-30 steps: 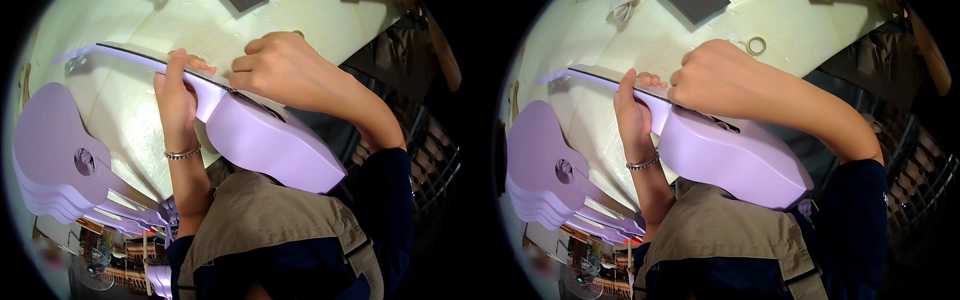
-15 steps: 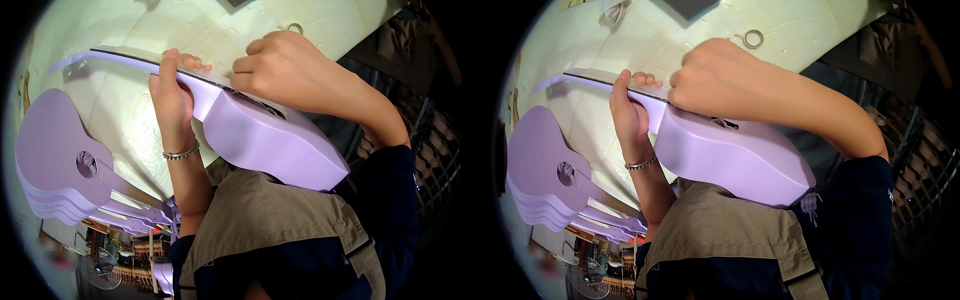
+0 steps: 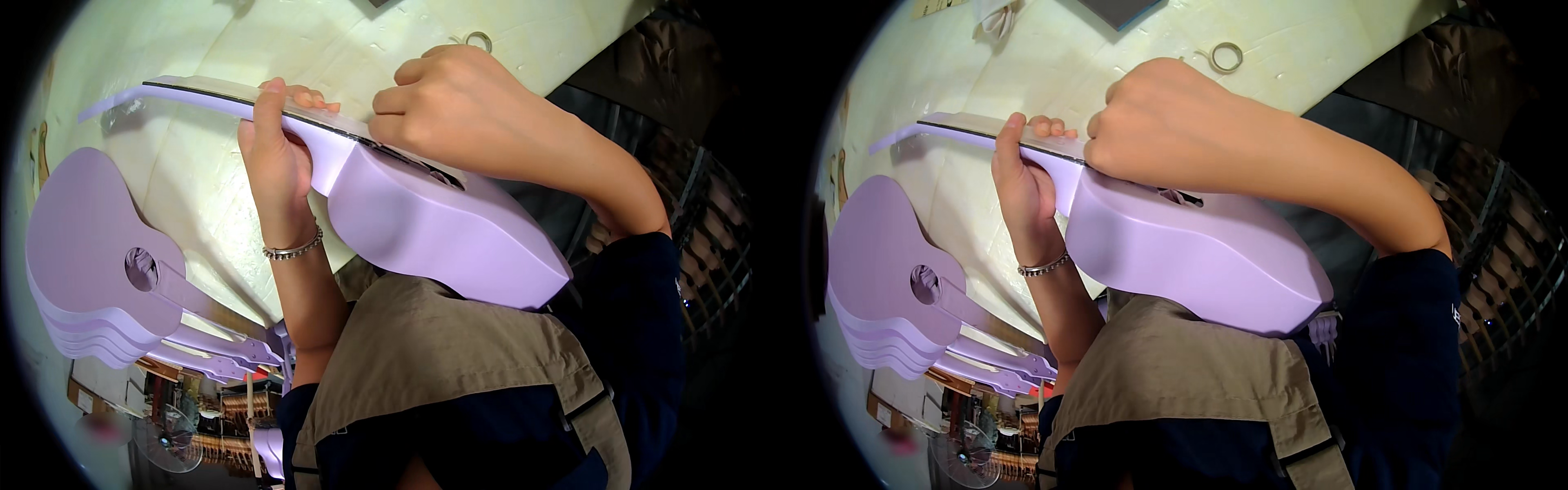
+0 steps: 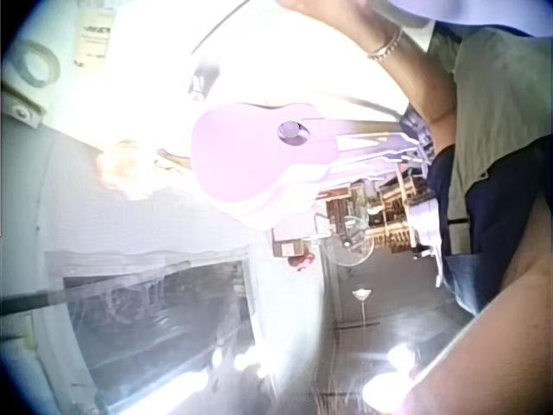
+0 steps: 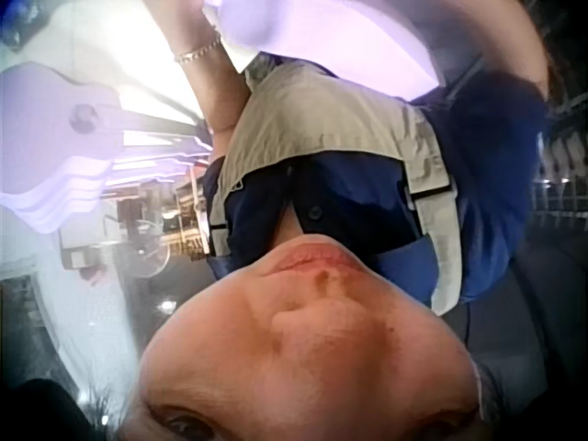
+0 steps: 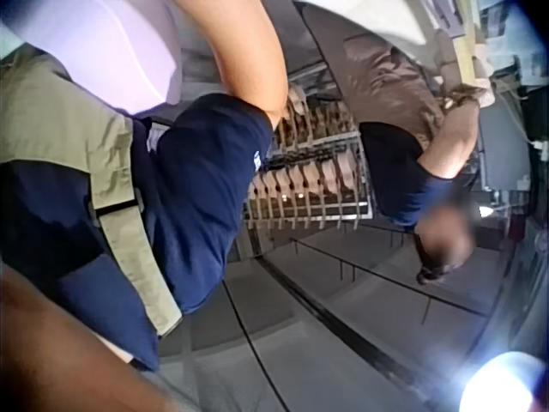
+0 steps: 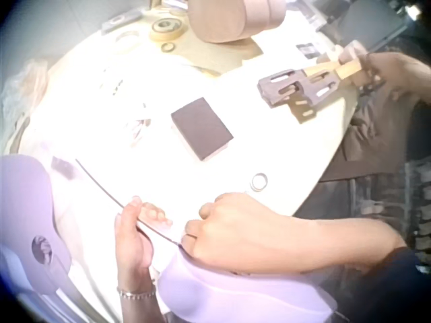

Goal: The person picks up light purple guitar body parts from a rack and places them on a workbench. They use a sanding block and a small knife to smooth the edges and surfaces of the guitar bodies. The person handles the parts one at a time, rotating them to access different areas before placing them back on the rack.

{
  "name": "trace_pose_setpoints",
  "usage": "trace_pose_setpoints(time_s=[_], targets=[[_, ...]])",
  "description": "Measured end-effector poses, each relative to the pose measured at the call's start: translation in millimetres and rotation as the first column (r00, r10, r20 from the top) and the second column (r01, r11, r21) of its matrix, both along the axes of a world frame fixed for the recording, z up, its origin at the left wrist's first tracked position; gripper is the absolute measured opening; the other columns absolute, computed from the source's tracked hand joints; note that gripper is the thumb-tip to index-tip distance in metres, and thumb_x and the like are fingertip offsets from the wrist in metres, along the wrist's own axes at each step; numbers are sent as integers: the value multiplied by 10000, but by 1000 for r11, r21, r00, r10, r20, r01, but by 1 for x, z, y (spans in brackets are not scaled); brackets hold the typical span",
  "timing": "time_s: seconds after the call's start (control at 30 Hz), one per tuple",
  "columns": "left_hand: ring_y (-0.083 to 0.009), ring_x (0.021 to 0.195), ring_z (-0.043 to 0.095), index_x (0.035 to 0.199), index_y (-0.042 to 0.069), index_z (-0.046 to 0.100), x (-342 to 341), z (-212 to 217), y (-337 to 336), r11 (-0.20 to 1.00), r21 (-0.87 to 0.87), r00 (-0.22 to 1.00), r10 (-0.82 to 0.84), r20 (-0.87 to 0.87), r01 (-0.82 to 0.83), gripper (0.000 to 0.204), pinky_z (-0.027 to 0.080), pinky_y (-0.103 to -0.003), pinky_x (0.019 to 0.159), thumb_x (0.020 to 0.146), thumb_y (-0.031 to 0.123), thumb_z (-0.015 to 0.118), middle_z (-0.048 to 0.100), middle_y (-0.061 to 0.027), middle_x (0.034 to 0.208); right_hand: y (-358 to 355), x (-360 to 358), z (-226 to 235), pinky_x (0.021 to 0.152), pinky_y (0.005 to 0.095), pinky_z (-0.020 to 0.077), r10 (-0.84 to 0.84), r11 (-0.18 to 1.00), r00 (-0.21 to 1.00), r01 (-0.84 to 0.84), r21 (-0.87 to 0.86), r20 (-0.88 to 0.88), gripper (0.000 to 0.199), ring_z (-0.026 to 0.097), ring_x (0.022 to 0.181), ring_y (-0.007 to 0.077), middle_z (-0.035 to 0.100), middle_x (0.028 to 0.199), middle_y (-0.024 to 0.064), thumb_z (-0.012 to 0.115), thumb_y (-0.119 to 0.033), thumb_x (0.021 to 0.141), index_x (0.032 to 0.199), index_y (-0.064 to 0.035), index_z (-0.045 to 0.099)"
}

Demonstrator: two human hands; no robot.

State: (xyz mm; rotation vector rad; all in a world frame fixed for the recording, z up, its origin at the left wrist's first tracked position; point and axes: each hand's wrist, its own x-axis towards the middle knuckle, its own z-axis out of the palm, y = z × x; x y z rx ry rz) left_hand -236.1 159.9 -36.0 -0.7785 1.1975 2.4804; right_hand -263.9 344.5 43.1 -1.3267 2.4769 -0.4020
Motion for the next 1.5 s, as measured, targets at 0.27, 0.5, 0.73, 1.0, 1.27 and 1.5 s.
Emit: trace_pose_setpoints(time_s=[0.27,0.5,0.73,1.0,1.27,1.5], targets=[[-195,716,511,838,31,472,0,1,-1,1000,0,1000,-19,12,19,165,469,-380,703,881,188,502,521,-73,706,22,18,15,514,289,431,64,997,996,-67,47,55,80,526,595,178,493,600,4,588,-136,606,659,-79,568],[-189,696,541,838,-15,514,0,-1,-1,1000,4,1000,-9,4,9,205,502,-386,667,884,183,490,547,-84,696,14,11,7,537,280,430,-1,1000,999,0,10,52,77,520,604,162,483,594,8,587,-131,602,636,-80,540],[-185,683,550,810,-9,519,1,-3,-2,1000,-7,1000,-14,-2,14,210,509,-381,662,883,186,492,546,-86,695,34,21,15,500,305,440,48,997,994,-55,63,100,60,535,594,186,511,606,13,585,-120,604,651,-85,570],[-179,672,552,860,-14,499,-1,1,1,1000,5,1000,-1,6,1,193,511,-369,659,879,179,499,533,-79,670,1,-5,-11,487,302,425,-48,993,998,52,-107,33,105,524,608,179,532,651,0,595,-123,624,724,-92,596],[-172,659,550,833,-14,492,0,2,1,999,-32,1000,-12,-5,11,194,513,-353,663,882,174,488,535,-85,664,20,1,-5,518,310,445,98,994,989,-92,-61,113,102,532,621,189,552,663,0,583,-118,629,724,-89,605],[-169,655,548,830,-7,487,-1,0,0,1000,5,1000,-8,-15,8,187,512,-351,660,881,173,486,536,-80,664,-7,-12,-9,534,338,478,-6,997,1000,7,-82,12,42,609,665,229,586,633,52,586,-109,643,640,-87,621]])
